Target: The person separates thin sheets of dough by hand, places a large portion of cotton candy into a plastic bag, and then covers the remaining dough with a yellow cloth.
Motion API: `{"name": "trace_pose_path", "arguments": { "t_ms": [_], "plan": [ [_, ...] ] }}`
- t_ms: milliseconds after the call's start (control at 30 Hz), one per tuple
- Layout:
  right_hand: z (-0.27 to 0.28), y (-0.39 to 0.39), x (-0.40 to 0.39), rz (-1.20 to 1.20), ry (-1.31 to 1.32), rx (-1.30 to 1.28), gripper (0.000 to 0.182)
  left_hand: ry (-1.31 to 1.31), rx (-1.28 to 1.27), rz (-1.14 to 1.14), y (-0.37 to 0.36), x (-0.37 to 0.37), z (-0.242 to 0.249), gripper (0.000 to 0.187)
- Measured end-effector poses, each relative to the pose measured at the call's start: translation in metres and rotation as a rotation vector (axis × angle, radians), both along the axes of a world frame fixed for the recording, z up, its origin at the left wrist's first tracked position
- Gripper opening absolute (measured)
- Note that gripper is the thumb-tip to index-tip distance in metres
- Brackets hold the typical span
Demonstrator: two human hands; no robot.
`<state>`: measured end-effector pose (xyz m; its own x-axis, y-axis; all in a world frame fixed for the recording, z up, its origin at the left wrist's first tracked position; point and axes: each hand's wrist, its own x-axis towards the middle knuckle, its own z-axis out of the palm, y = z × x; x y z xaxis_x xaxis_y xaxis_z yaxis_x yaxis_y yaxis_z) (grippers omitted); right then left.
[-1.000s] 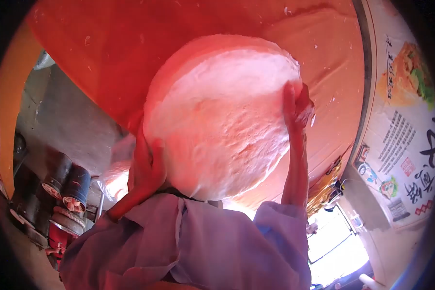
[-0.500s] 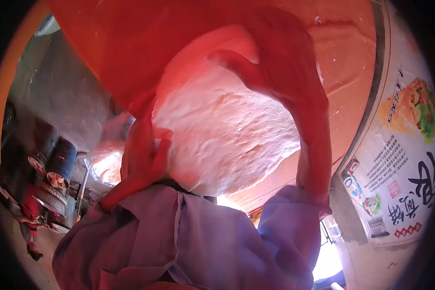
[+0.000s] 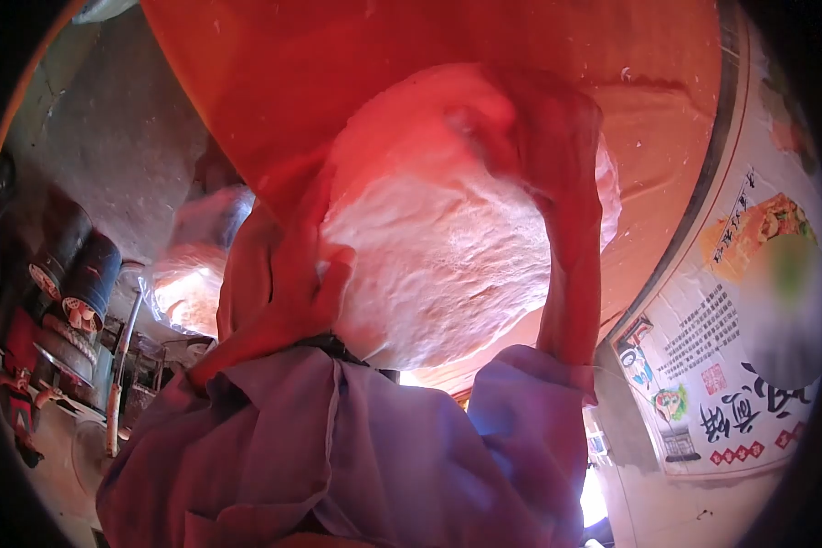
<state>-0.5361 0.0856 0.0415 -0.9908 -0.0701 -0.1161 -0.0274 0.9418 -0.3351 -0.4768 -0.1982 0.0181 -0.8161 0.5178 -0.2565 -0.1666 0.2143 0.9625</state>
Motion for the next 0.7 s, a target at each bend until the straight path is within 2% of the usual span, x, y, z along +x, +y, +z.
{"name": "trace_pose_path", "arguments": {
  "t_ms": [67, 167, 267, 333, 467, 533, 633, 700],
  "plan": [
    [-0.008, 0.004, -0.007, 0.031, 0.03, 0.018, 0.049, -0.078, -0.038, -0.022, 0.0, -0.009, 0.009, 0.061],
    [-0.019, 0.001, -0.001, 0.052, 0.041, 0.03, 0.047, -0.024, -0.035, -0.022, -0.003, 0.002, -0.005, 0.061],
    [-0.035, 0.01, 0.005, 0.07, 0.054, 0.129, 0.043, 0.035, -0.09, -0.032, 0.0, -0.018, 0.011, 0.057],
    [-0.029, -0.001, 0.005, -0.049, 0.077, 0.103, 0.041, 0.065, -0.088, 0.024, -0.001, 0.004, 0.002, 0.056],
    [-0.005, -0.023, 0.028, -0.053, 0.228, 0.172, 0.045, 0.073, 0.015, 0.161, 0.003, 0.025, -0.022, 0.057],
    [0.014, -0.039, 0.048, -0.048, 0.329, 0.208, 0.047, 0.336, -0.02, 0.207, 0.006, 0.017, -0.024, 0.057],
    [0.021, -0.057, 0.074, -0.035, 0.417, 0.247, 0.052, 0.453, 0.031, 0.341, 0.01, 0.026, -0.038, 0.052],
    [-0.004, -0.059, 0.083, 0.053, 0.463, 0.299, 0.053, 0.377, 0.02, 0.314, 0.01, 0.031, -0.041, 0.051]
  ]
}}
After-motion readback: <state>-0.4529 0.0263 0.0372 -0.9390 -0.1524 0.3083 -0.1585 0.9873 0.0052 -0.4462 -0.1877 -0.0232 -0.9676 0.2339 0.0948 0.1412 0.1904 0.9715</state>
